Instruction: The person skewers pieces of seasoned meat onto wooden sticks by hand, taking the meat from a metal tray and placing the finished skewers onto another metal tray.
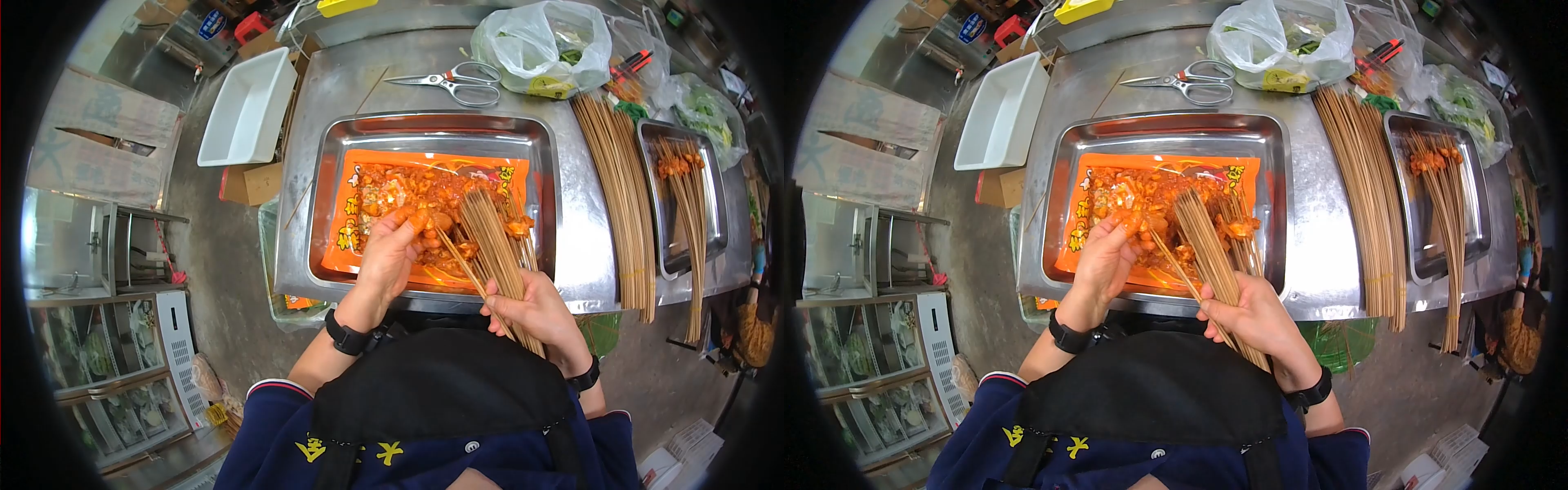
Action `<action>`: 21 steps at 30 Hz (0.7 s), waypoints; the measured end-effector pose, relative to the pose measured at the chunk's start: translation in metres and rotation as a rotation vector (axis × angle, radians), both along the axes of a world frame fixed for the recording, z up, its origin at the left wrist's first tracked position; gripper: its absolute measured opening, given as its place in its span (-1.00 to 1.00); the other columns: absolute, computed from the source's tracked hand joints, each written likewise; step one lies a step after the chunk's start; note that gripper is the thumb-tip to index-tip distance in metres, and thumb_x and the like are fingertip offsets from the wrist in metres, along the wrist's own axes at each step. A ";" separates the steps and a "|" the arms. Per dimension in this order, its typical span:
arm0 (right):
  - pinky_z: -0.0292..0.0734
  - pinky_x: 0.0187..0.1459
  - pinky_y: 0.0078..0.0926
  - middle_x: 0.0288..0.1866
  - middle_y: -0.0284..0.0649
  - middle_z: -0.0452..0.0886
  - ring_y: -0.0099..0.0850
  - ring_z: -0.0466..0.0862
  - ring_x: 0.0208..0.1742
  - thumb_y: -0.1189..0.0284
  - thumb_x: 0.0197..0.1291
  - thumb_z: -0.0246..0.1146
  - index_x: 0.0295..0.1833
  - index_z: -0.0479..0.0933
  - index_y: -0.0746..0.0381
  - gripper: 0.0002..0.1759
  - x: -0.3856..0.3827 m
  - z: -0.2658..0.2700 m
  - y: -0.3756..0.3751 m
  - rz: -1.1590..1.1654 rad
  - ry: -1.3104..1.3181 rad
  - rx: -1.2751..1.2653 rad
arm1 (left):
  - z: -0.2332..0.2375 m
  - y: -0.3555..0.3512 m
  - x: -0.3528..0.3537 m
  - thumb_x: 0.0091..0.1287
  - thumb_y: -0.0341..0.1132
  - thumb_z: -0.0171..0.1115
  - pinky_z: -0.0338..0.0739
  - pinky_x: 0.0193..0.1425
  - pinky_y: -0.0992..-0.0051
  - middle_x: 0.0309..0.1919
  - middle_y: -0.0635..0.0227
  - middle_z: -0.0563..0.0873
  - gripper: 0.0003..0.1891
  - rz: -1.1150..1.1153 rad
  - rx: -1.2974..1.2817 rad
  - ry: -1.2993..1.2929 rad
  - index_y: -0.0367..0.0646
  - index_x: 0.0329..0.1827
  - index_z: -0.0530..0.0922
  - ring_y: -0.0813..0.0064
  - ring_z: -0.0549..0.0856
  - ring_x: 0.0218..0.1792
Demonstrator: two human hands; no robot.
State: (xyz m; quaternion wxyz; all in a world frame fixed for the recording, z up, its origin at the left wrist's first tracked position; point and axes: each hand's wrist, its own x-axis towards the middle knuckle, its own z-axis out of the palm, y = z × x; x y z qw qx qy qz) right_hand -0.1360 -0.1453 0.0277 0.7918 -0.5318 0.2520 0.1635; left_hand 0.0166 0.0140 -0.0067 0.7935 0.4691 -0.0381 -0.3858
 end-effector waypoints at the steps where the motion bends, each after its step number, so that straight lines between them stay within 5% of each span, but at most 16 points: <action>1: 0.51 -0.52 -0.66 -0.44 -0.20 0.53 -0.55 0.56 -0.55 0.55 0.11 0.16 -0.19 0.39 0.34 -0.85 -0.001 0.000 0.000 0.007 -0.002 -0.016 | 0.004 -0.003 -0.003 0.29 -0.36 0.07 0.53 -0.14 0.50 -0.18 0.32 0.63 -0.78 0.036 -0.002 0.000 -0.24 -0.05 0.48 0.51 0.61 -0.18; 21: 0.50 -0.55 -0.65 -0.45 -0.21 0.54 -0.55 0.56 -0.58 0.57 0.09 0.16 -0.20 0.40 0.32 -0.85 0.000 -0.003 -0.001 -0.036 0.018 0.040 | -0.003 -0.005 -0.008 0.28 -0.35 0.07 0.57 -0.20 0.51 -0.19 0.29 0.63 -0.77 -0.027 -0.047 0.161 -0.26 -0.06 0.48 0.54 0.63 -0.24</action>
